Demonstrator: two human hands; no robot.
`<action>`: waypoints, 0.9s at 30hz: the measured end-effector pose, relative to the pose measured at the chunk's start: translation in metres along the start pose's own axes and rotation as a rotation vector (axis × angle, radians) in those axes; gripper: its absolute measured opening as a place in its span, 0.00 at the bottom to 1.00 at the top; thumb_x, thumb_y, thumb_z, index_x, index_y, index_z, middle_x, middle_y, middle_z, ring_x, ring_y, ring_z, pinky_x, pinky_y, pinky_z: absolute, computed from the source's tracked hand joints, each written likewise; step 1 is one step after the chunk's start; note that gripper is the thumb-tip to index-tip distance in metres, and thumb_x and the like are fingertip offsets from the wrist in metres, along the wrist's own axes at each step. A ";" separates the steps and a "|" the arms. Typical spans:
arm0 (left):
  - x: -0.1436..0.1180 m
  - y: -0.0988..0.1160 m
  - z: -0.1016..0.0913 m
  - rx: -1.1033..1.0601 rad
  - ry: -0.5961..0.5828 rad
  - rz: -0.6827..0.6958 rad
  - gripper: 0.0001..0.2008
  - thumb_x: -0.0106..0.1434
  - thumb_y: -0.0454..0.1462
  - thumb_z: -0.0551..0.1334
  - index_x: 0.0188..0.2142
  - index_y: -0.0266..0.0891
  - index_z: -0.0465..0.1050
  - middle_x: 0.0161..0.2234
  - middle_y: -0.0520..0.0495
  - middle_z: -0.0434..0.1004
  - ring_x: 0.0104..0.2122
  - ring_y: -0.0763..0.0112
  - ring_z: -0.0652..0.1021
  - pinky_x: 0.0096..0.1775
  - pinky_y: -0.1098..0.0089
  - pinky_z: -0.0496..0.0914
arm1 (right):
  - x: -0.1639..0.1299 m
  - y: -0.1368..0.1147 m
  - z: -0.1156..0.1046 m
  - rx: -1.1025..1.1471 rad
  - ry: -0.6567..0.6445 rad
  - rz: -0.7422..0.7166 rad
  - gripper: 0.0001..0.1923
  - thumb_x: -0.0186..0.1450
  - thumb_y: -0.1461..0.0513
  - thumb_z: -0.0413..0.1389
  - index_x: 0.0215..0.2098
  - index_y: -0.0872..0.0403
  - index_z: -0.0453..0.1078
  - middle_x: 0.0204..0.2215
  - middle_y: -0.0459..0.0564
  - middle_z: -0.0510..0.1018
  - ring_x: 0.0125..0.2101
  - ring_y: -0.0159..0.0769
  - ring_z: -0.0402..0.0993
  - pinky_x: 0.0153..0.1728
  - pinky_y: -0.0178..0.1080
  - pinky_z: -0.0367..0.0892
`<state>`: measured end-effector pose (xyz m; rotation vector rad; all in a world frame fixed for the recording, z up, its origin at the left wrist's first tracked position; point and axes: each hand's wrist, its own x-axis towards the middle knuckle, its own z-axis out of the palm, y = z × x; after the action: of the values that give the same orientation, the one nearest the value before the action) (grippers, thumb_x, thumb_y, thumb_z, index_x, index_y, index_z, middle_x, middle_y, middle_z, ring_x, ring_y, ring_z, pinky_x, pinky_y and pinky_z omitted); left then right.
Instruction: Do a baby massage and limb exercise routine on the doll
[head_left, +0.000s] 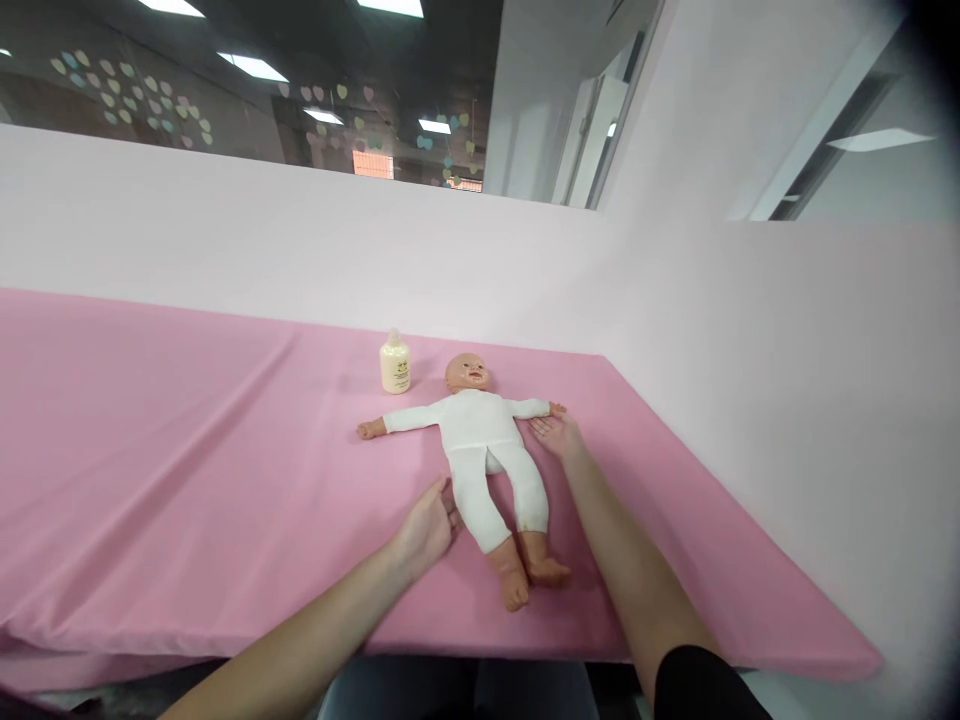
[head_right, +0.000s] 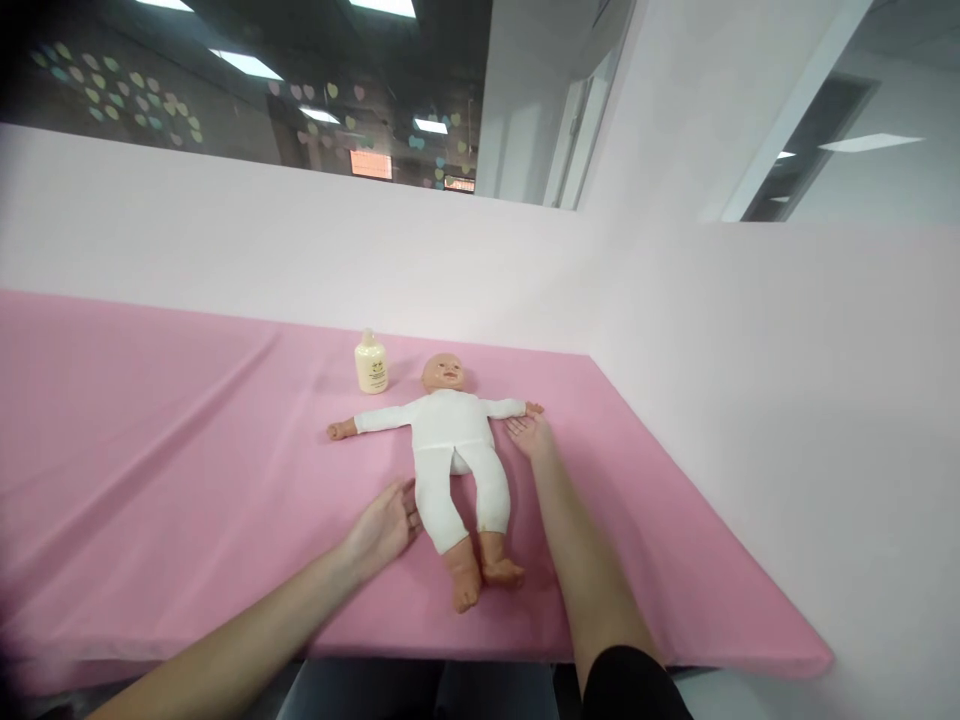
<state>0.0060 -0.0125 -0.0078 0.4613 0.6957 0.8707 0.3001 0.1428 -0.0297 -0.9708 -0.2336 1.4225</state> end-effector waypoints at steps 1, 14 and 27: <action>-0.005 -0.003 0.003 -0.007 -0.008 -0.074 0.15 0.64 0.47 0.57 0.43 0.39 0.69 0.33 0.48 0.75 0.32 0.67 0.76 0.44 0.63 0.69 | 0.003 0.002 0.001 0.010 0.000 -0.017 0.15 0.63 0.61 0.47 0.46 0.55 0.66 0.43 0.56 0.76 0.44 0.36 0.76 0.46 0.42 0.74; -0.048 -0.026 -0.008 -0.037 -0.173 -0.314 0.18 0.53 0.37 0.68 0.43 0.35 0.69 0.37 0.45 0.76 0.38 0.61 0.78 0.39 0.58 0.72 | 0.007 0.026 0.011 0.119 -0.147 -0.177 0.10 0.65 0.59 0.47 0.41 0.51 0.66 0.38 0.48 0.78 0.40 0.32 0.78 0.49 0.46 0.72; -0.076 0.015 -0.049 -0.012 -0.084 -0.369 0.24 0.48 0.48 0.71 0.36 0.36 0.65 0.22 0.56 0.63 0.15 0.85 0.58 0.17 0.81 0.46 | 0.012 0.032 0.019 0.068 -0.051 -0.340 0.15 0.67 0.53 0.48 0.44 0.53 0.67 0.43 0.50 0.77 0.41 0.30 0.77 0.47 0.36 0.72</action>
<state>-0.0712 -0.0623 -0.0048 0.3418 0.6708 0.5048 0.2671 0.1564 -0.0446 -0.7967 -0.3674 1.1357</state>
